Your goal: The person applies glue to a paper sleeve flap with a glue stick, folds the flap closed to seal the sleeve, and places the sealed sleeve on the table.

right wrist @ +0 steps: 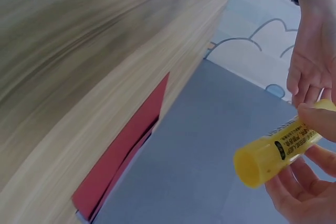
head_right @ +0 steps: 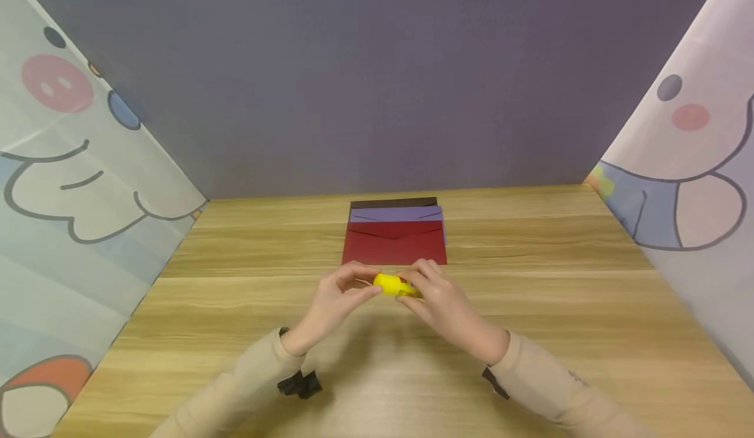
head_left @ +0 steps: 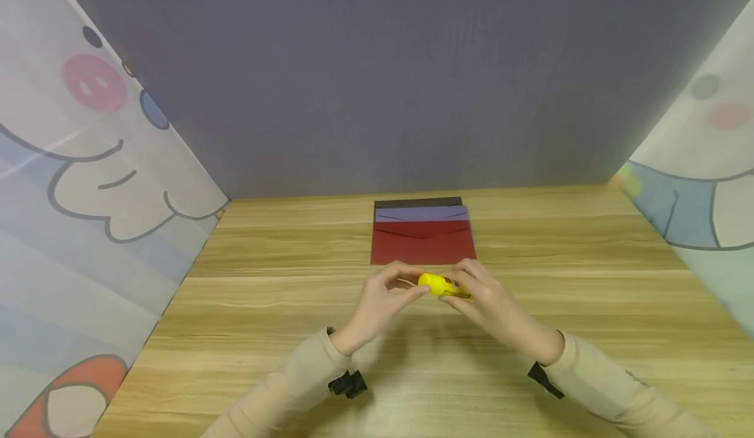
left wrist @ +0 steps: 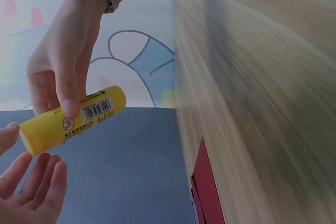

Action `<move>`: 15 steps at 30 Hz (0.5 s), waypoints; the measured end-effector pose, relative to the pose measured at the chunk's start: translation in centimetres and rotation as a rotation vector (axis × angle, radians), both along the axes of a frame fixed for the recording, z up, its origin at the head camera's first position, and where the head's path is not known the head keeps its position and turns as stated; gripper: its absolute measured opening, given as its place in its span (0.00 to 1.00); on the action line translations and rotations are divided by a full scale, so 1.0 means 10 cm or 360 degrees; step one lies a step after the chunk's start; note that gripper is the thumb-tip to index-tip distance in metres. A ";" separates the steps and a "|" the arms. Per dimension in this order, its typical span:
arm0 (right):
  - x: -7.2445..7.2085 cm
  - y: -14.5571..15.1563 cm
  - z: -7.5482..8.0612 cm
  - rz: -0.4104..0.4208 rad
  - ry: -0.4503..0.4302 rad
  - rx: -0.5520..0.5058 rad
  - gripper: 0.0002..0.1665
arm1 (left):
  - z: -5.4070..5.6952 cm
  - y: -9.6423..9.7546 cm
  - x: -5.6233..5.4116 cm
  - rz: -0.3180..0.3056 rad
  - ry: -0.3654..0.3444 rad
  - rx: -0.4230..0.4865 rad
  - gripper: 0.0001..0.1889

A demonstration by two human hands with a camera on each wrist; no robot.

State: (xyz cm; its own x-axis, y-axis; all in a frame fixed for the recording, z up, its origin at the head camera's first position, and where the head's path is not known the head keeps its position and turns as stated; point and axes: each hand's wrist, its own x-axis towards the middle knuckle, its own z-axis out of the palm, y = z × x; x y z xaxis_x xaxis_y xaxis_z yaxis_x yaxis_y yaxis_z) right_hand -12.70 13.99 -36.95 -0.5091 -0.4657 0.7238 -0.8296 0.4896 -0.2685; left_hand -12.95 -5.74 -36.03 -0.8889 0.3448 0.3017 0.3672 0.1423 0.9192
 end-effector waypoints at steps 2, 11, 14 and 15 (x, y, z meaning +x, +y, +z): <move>-0.02 0.03 -0.02 -0.0006 -0.0014 -0.0017 0.18 | 0.03 -0.01 0.01 0.0027 0.0052 -0.0030 0.11; -0.19 0.23 -0.08 -0.0173 -0.0374 -0.0189 0.22 | 0.12 -0.07 0.03 0.0046 0.0107 -0.0201 0.07; -0.27 0.34 -0.07 -0.0239 -0.0565 -0.0284 0.20 | -0.02 -0.12 -0.04 0.0044 0.0130 -0.0249 0.07; -0.29 0.38 -0.07 -0.0258 -0.0641 -0.0315 0.20 | -0.06 -0.14 -0.06 0.0042 0.0146 -0.0265 0.07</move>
State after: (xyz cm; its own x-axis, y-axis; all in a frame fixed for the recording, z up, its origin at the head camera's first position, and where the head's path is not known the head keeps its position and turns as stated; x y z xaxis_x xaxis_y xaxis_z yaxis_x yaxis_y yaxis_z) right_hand -15.65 17.82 -37.63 -0.8223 -0.2299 0.5205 -0.5572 0.5113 -0.6544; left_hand -13.59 -7.10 -36.65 -0.8697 0.3737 0.3226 0.4425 0.3003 0.8450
